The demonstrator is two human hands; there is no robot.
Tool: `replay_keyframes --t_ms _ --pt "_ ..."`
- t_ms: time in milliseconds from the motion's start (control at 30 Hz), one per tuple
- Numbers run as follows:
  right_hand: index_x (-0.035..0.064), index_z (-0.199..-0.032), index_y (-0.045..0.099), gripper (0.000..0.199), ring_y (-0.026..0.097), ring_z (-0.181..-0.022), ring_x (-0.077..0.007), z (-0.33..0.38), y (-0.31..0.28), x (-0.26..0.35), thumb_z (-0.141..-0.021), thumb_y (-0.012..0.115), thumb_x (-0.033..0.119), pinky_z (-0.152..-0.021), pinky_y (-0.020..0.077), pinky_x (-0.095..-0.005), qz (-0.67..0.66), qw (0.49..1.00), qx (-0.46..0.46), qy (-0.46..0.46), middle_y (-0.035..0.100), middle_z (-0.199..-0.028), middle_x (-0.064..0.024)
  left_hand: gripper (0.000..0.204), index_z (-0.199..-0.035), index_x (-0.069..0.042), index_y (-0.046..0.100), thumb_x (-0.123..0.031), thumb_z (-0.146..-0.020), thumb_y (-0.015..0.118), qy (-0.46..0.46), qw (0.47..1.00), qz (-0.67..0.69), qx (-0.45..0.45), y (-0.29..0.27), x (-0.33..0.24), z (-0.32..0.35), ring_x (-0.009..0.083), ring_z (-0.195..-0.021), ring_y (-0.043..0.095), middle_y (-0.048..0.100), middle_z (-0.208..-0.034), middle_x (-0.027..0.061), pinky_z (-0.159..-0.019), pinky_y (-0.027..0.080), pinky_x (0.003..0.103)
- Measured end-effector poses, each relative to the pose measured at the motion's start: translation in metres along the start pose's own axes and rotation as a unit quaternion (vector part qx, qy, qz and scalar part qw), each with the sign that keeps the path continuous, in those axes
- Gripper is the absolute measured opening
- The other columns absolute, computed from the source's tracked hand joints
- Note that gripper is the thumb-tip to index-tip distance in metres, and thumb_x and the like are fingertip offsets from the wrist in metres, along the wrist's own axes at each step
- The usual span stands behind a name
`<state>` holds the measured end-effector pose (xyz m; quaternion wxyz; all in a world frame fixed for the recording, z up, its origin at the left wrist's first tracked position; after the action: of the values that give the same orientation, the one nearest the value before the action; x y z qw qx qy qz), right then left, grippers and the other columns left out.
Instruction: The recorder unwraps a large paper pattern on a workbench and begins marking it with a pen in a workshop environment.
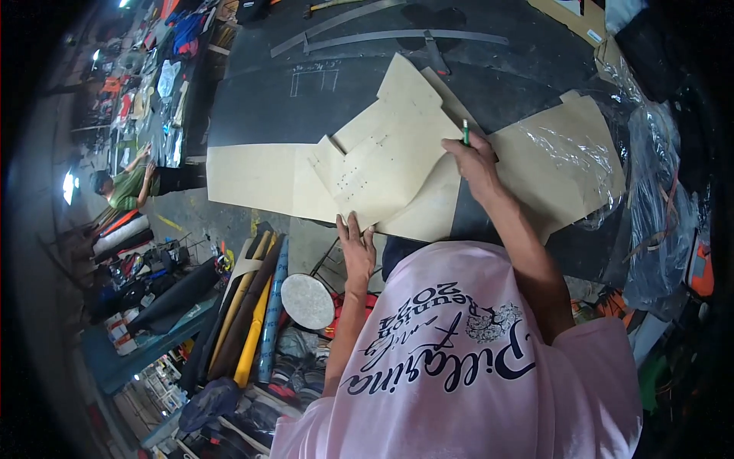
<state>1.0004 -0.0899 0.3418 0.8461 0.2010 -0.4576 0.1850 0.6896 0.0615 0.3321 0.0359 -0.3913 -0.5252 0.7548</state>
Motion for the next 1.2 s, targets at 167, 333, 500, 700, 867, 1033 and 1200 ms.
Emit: replay_keyframes --t_ms 167,333,500,700,867,1033,1200 --pt "0.003 -0.111 0.062 0.024 0.057 -0.081 -0.0041 0.061 0.1 0.092 -0.091 0.067 0.016 -0.071 0.0468 -0.0232 -0.097 0.975 0.118 -0.164 0.063 -0.089 0.0035 0.049 -0.147 0.002 0.038 -0.016 -0.103 0.047 0.056 0.997 -0.021 -0.043 -0.009 -0.005 -0.009 0.0457 -0.138 0.039 0.035 -0.151 0.0307 -0.113 0.035 0.045" --pt "0.003 -0.119 0.06 0.042 0.059 -0.106 -0.0102 0.125 0.176 0.139 -0.086 0.076 0.023 -0.094 0.0468 -0.0274 0.019 0.917 0.313 -0.247 0.066 -0.109 -0.0047 0.049 -0.128 0.002 0.055 -0.04 -0.108 0.038 -0.088 0.949 0.284 -0.102 -0.026 0.019 -0.017 0.0236 -0.11 0.062 0.061 -0.123 0.0144 -0.095 0.052 0.037" --pt "0.0029 -0.119 0.061 0.046 0.061 -0.11 -0.0165 0.088 0.136 0.09 -0.081 0.079 0.021 -0.099 0.0458 -0.0314 0.133 0.922 0.189 -0.31 0.067 -0.112 -0.0074 0.048 -0.122 -0.003 0.055 -0.046 -0.106 0.043 -0.172 0.837 0.478 -0.202 -0.041 0.045 -0.03 0.0194 -0.1 0.061 0.061 -0.113 0.0078 -0.087 0.055 0.038" --pt "-0.0002 -0.117 0.058 0.044 0.063 -0.103 -0.0398 0.012 -0.046 -0.012 -0.082 0.073 0.022 -0.089 0.0501 -0.0448 0.429 0.887 -0.111 -0.132 0.066 -0.106 -0.0214 0.046 -0.138 -0.005 0.045 -0.037 -0.105 0.042 -0.218 0.752 0.578 -0.229 -0.051 0.11 -0.036 0.0277 -0.115 0.06 0.056 -0.132 0.0118 -0.093 0.054 0.043" --pt "0.0017 -0.122 0.056 0.052 0.061 -0.109 -0.0412 0.012 -0.087 -0.058 -0.082 0.071 0.032 -0.094 0.0484 -0.0462 0.415 0.892 -0.131 -0.124 0.064 -0.112 -0.0237 0.044 -0.137 -0.002 0.048 -0.031 -0.105 0.039 -0.238 0.749 0.586 -0.199 -0.046 0.139 -0.052 0.0283 -0.114 0.061 0.059 -0.129 0.0127 -0.094 0.054 0.044" --pt "0.0046 -0.123 0.055 0.056 0.066 -0.107 -0.037 0.013 -0.092 -0.1 -0.079 0.073 0.034 -0.093 0.0502 -0.0432 0.393 0.91 -0.133 -0.022 0.069 -0.112 -0.0203 0.026 -0.109 -0.008 0.061 -0.029 -0.104 0.046 -0.316 0.706 0.594 -0.222 -0.028 0.163 -0.08 0.017 -0.07 0.062 0.065 -0.091 0.0036 -0.056 0.049 0.031" --pt "0.0029 -0.109 0.06 0.033 0.064 -0.088 -0.0195 0.009 -0.093 -0.127 -0.082 0.075 0.015 -0.082 0.0509 -0.0347 0.208 0.974 -0.086 -0.03 0.067 -0.096 -0.0082 0.029 -0.115 -0.005 0.063 -0.03 -0.103 0.054 -0.339 0.701 0.595 -0.199 -0.024 0.18 -0.099 0.0208 -0.082 0.068 0.071 -0.098 0.0069 -0.066 0.055 0.035"
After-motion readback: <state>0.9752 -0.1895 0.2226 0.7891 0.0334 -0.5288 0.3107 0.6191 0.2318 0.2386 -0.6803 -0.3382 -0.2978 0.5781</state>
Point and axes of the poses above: each hand's wrist, its own z-axis away from the middle knuckle, its own y-axis out of the palm, x = y × z, the point moved 10 cm from there along -z, towards the middle knuckle
